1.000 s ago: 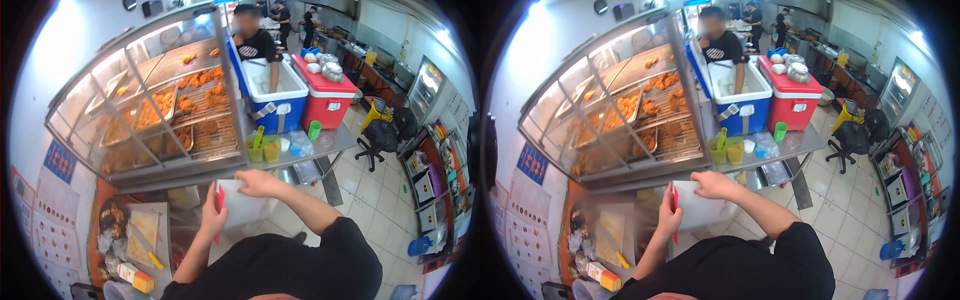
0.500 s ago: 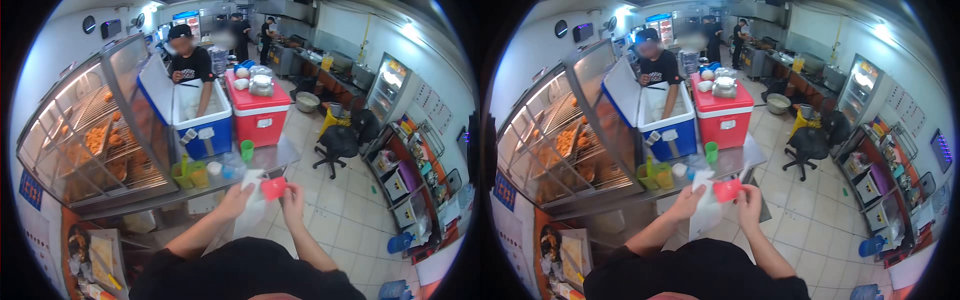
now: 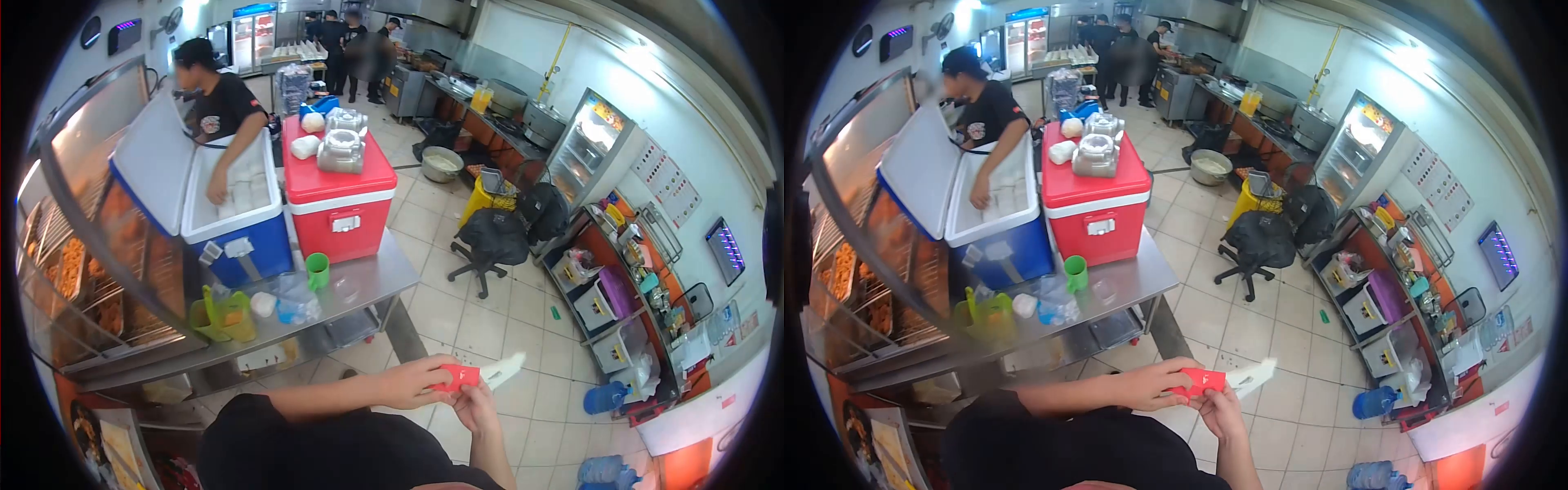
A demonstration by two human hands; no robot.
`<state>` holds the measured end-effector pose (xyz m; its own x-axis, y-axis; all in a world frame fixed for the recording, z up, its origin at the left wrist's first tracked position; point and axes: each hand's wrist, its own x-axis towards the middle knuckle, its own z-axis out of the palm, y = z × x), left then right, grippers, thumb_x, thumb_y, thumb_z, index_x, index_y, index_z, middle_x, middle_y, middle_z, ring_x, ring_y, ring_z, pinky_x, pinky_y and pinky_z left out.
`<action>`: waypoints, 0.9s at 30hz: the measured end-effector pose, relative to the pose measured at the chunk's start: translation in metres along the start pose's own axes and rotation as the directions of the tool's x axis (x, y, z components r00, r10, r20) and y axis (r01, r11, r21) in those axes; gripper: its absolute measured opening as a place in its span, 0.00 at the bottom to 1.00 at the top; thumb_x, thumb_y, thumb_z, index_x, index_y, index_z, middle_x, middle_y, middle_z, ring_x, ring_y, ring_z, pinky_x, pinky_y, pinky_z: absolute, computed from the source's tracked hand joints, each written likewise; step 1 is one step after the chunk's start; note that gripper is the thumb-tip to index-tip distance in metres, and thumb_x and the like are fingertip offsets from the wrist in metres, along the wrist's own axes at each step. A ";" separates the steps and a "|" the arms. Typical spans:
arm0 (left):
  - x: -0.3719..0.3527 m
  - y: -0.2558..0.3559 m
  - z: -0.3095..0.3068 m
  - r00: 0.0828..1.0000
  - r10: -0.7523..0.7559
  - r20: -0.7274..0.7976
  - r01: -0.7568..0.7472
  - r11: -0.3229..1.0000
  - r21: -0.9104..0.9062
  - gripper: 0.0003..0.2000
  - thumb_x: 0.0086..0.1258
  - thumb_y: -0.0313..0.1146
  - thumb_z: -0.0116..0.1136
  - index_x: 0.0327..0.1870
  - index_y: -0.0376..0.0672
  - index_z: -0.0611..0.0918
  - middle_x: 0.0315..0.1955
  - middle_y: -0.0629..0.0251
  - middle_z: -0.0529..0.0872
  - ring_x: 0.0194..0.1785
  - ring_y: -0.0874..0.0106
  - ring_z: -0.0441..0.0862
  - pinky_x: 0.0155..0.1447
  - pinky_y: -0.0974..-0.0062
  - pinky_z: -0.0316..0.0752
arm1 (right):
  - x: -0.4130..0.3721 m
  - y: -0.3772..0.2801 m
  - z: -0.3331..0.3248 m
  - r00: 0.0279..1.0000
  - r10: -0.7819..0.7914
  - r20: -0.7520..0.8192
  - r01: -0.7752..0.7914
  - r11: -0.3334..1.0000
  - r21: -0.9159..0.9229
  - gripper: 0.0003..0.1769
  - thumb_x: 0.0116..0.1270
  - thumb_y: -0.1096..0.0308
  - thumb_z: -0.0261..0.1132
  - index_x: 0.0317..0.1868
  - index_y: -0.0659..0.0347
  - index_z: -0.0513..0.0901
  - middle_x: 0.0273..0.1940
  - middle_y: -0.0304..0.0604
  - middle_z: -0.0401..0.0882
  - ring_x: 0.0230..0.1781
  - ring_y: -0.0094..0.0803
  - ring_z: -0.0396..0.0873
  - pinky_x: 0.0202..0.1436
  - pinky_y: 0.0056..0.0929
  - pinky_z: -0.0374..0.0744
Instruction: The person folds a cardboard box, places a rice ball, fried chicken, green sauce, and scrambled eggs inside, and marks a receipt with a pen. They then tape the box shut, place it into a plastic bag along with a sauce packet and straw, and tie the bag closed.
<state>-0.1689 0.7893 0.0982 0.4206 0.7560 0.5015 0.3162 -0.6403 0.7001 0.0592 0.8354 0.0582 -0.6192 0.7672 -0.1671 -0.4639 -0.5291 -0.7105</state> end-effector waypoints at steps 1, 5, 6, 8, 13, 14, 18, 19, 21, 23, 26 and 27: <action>0.007 -0.005 -0.007 0.998 -0.025 0.051 0.030 0.994 -0.102 0.16 0.70 0.36 0.68 0.53 0.43 0.79 0.69 0.46 0.69 0.66 0.49 0.75 0.65 0.57 0.75 | 0.009 -0.006 -0.009 1.000 -0.004 -0.009 0.004 1.000 -0.007 0.19 0.74 0.77 0.52 0.63 0.68 0.72 0.58 0.55 0.82 0.55 0.51 0.86 0.61 0.52 0.86; 0.028 -0.059 -0.014 0.997 0.065 -0.036 -0.061 0.993 0.098 0.17 0.71 0.36 0.67 0.59 0.46 0.82 0.69 0.46 0.70 0.66 0.50 0.77 0.66 0.60 0.77 | 0.061 -0.034 -0.008 0.995 0.072 -0.074 -0.082 0.987 -0.138 0.20 0.76 0.74 0.55 0.66 0.68 0.70 0.59 0.56 0.81 0.58 0.51 0.85 0.63 0.51 0.85; 0.031 -0.073 -0.018 0.997 0.063 -0.053 -0.058 0.993 0.100 0.17 0.71 0.36 0.67 0.59 0.46 0.82 0.69 0.46 0.70 0.66 0.50 0.77 0.66 0.60 0.77 | 0.072 -0.040 0.000 0.990 0.093 -0.107 -0.110 0.978 -0.175 0.20 0.77 0.72 0.56 0.66 0.69 0.70 0.60 0.57 0.81 0.58 0.51 0.85 0.64 0.51 0.84; 0.044 -0.093 -0.030 0.976 0.153 -0.158 -0.111 0.962 0.249 0.19 0.72 0.36 0.67 0.63 0.47 0.82 0.68 0.47 0.71 0.66 0.51 0.77 0.66 0.62 0.77 | 0.095 -0.057 0.013 0.994 0.099 -0.050 -0.108 0.971 -0.216 0.21 0.80 0.64 0.54 0.66 0.69 0.72 0.61 0.58 0.81 0.59 0.52 0.84 0.64 0.52 0.84; 0.080 -0.120 -0.072 0.970 0.075 -0.230 -0.066 0.997 0.049 0.22 0.69 0.36 0.70 0.63 0.47 0.81 0.64 0.48 0.75 0.64 0.52 0.78 0.65 0.59 0.78 | 0.150 -0.116 0.008 0.995 0.085 -0.057 -0.081 0.994 0.076 0.37 0.81 0.38 0.46 0.59 0.68 0.80 0.58 0.60 0.84 0.58 0.52 0.85 0.62 0.54 0.83; 0.085 -0.129 -0.080 0.977 0.104 -0.185 -0.101 0.995 0.026 0.23 0.67 0.37 0.71 0.63 0.47 0.81 0.63 0.50 0.76 0.64 0.52 0.78 0.64 0.58 0.78 | 0.164 -0.127 -0.016 0.990 0.093 -0.103 -0.089 0.995 0.049 0.41 0.80 0.33 0.43 0.58 0.67 0.81 0.55 0.60 0.86 0.54 0.50 0.87 0.57 0.53 0.84; 0.098 -0.162 -0.095 0.974 0.148 -0.173 -0.106 0.968 0.229 0.25 0.63 0.39 0.74 0.60 0.46 0.80 0.60 0.53 0.79 0.62 0.54 0.80 0.63 0.58 0.78 | 0.216 -0.161 -0.077 0.963 0.270 0.007 -0.270 0.962 0.046 0.39 0.79 0.34 0.46 0.47 0.65 0.86 0.42 0.53 0.91 0.40 0.42 0.88 0.45 0.42 0.85; 0.102 -0.166 -0.100 0.964 0.200 -0.175 -0.143 0.946 0.291 0.24 0.62 0.39 0.74 0.58 0.45 0.79 0.60 0.55 0.79 0.61 0.55 0.80 0.63 0.57 0.77 | 0.229 -0.162 -0.083 0.958 0.287 0.015 -0.287 0.957 0.043 0.39 0.79 0.34 0.46 0.47 0.65 0.86 0.42 0.53 0.91 0.40 0.42 0.88 0.45 0.42 0.85; 0.107 -0.170 -0.108 0.953 0.241 -0.184 -0.161 0.916 0.366 0.23 0.62 0.40 0.73 0.56 0.44 0.79 0.60 0.57 0.80 0.61 0.57 0.80 0.64 0.57 0.77 | 0.255 -0.167 -0.084 0.954 0.278 -0.113 -0.281 0.960 -0.008 0.28 0.79 0.44 0.54 0.45 0.63 0.86 0.40 0.49 0.91 0.31 0.37 0.85 0.35 0.37 0.81; 0.108 -0.171 -0.116 0.935 0.249 -0.253 -0.101 0.870 0.482 0.25 0.59 0.38 0.76 0.55 0.43 0.78 0.59 0.55 0.81 0.60 0.55 0.82 0.63 0.57 0.78 | 0.280 -0.177 -0.077 0.948 0.307 -0.087 -0.311 0.950 -0.038 0.22 0.76 0.51 0.58 0.44 0.63 0.85 0.38 0.47 0.90 0.29 0.35 0.84 0.34 0.36 0.81; 0.102 -0.169 -0.119 0.910 0.201 -0.363 0.041 0.827 0.561 0.25 0.56 0.37 0.76 0.54 0.42 0.78 0.60 0.54 0.80 0.62 0.55 0.81 0.66 0.56 0.77 | 0.317 -0.187 -0.063 0.933 0.358 -0.032 -0.357 0.916 -0.180 0.11 0.72 0.61 0.65 0.43 0.61 0.85 0.35 0.43 0.88 0.27 0.32 0.82 0.31 0.33 0.80; 0.100 -0.166 -0.117 0.895 0.177 -0.409 0.105 0.808 0.580 0.25 0.56 0.37 0.76 0.54 0.42 0.78 0.60 0.54 0.80 0.62 0.55 0.81 0.66 0.56 0.77 | 0.330 -0.186 -0.057 0.931 0.366 -0.004 -0.352 0.894 -0.277 0.07 0.71 0.66 0.67 0.43 0.60 0.85 0.33 0.41 0.87 0.27 0.30 0.82 0.31 0.31 0.79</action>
<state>-0.2783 0.9873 0.0918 0.0851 0.6192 0.7806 0.7926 -0.5168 0.3235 -0.0229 1.2078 0.0968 -0.7433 0.5222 -0.4182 -0.0209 -0.6429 -0.7656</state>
